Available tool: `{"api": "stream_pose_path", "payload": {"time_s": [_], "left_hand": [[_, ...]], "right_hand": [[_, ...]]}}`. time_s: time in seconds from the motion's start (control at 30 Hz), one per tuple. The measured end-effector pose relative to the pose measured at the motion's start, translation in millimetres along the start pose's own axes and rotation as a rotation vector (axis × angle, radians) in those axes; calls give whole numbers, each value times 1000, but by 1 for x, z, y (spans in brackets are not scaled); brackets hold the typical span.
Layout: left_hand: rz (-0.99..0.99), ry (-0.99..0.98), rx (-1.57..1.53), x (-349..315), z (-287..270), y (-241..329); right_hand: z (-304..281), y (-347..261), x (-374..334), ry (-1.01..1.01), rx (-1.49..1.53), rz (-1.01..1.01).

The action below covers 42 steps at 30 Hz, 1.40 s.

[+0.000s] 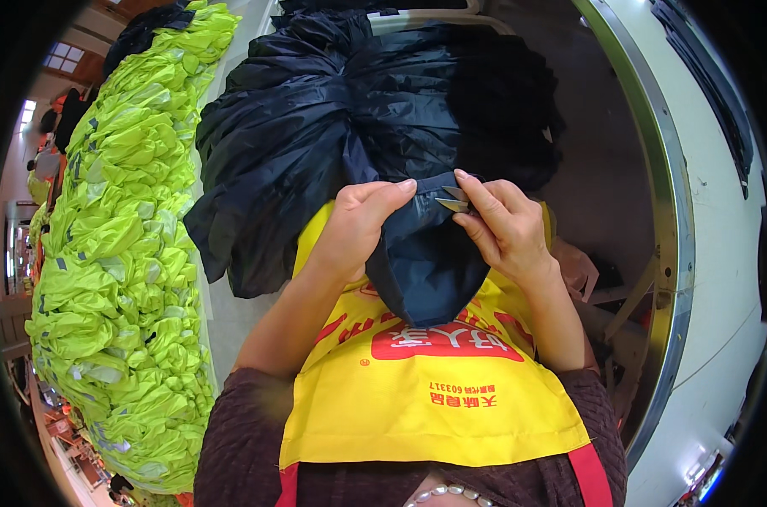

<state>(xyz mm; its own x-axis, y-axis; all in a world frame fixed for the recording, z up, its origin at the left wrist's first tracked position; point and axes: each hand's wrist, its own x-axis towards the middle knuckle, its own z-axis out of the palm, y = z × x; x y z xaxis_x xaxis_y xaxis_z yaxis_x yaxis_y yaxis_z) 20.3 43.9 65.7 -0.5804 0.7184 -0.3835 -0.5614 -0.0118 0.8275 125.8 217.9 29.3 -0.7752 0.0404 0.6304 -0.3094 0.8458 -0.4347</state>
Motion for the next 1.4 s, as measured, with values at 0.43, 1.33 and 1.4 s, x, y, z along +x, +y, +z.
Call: {"api": "stream_pose_path", "payload": {"time_s": [0.43,1.33,1.4], "left_hand": [[-19,17,-61,10,3,-16],[248,255,166,6,-68,-14],[393,332,-132,1,-160,24]], "right_hand": [[-3,-9,-3,-22,-87,-18],[25,-3,-3,166,494,371],[22,15,-11,228,481,558]]}}
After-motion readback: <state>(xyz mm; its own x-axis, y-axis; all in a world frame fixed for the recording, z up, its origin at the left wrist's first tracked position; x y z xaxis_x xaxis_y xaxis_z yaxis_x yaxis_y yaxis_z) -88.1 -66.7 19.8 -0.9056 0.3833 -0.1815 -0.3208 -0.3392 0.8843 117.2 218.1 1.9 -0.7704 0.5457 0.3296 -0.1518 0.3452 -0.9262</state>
